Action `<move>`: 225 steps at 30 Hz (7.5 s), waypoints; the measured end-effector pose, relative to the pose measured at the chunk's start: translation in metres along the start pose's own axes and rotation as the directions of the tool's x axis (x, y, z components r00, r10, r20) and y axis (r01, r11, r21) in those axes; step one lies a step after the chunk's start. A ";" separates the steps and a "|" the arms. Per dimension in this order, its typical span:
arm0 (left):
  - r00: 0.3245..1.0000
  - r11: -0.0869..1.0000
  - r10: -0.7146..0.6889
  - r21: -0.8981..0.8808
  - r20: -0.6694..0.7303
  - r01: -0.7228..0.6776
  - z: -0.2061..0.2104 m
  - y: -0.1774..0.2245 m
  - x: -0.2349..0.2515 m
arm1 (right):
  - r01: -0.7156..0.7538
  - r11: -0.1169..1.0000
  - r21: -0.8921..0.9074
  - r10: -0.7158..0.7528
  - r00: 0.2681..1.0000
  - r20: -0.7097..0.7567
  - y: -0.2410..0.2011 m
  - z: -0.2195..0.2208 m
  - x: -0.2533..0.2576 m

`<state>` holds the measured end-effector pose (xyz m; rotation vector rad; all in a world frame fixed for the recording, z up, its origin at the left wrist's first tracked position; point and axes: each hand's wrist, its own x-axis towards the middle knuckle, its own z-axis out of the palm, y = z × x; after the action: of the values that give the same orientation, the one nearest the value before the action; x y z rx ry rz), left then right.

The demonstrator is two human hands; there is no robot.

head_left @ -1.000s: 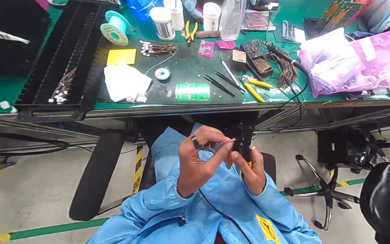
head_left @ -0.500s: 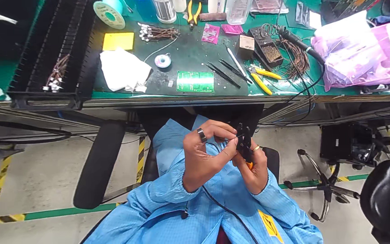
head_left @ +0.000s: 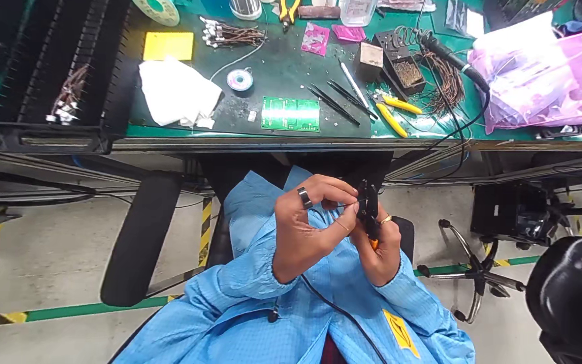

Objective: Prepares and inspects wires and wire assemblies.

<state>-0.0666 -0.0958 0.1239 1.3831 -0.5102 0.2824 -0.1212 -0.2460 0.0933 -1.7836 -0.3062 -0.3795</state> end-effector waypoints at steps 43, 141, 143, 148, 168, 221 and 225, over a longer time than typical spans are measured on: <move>0.999 0.993 -0.020 0.113 -0.045 0.025 -0.017 0.003 -0.001 | -0.132 0.985 -0.109 0.080 0.917 -0.392 0.035 -0.070 0.027; 0.953 0.931 -0.259 -0.223 0.156 0.290 -0.044 0.008 0.001 | 0.072 0.401 -0.913 0.087 0.989 0.117 0.099 -0.085 0.172; 0.961 0.956 -0.228 -0.153 0.153 0.251 -0.044 0.009 0.000 | 0.116 0.384 -0.916 0.073 0.985 0.155 0.095 -0.089 0.166; 0.980 0.993 -0.114 0.022 0.163 0.112 -0.042 0.004 0.000 | 0.259 0.452 -0.854 -0.211 0.961 0.179 0.036 -0.072 0.125; 0.936 0.946 -0.111 0.325 0.335 -0.004 -0.038 0.007 -0.005 | 0.357 0.930 -0.086 -0.343 0.928 0.150 0.000 -0.031 0.041; 0.789 0.965 -0.011 0.214 0.614 -0.153 -0.067 -0.024 0.021 | 0.440 0.808 -0.391 -0.375 0.897 0.235 -0.002 -0.014 0.033; 0.831 0.960 -0.058 0.259 0.554 -0.106 -0.064 -0.025 0.019 | 0.424 0.780 -0.459 -0.378 0.905 0.194 0.002 -0.012 0.035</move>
<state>-0.0266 -0.0397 0.1056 1.7445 -1.0052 -0.0465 -0.0895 -0.2576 0.1088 -2.2430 -0.7170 -0.7350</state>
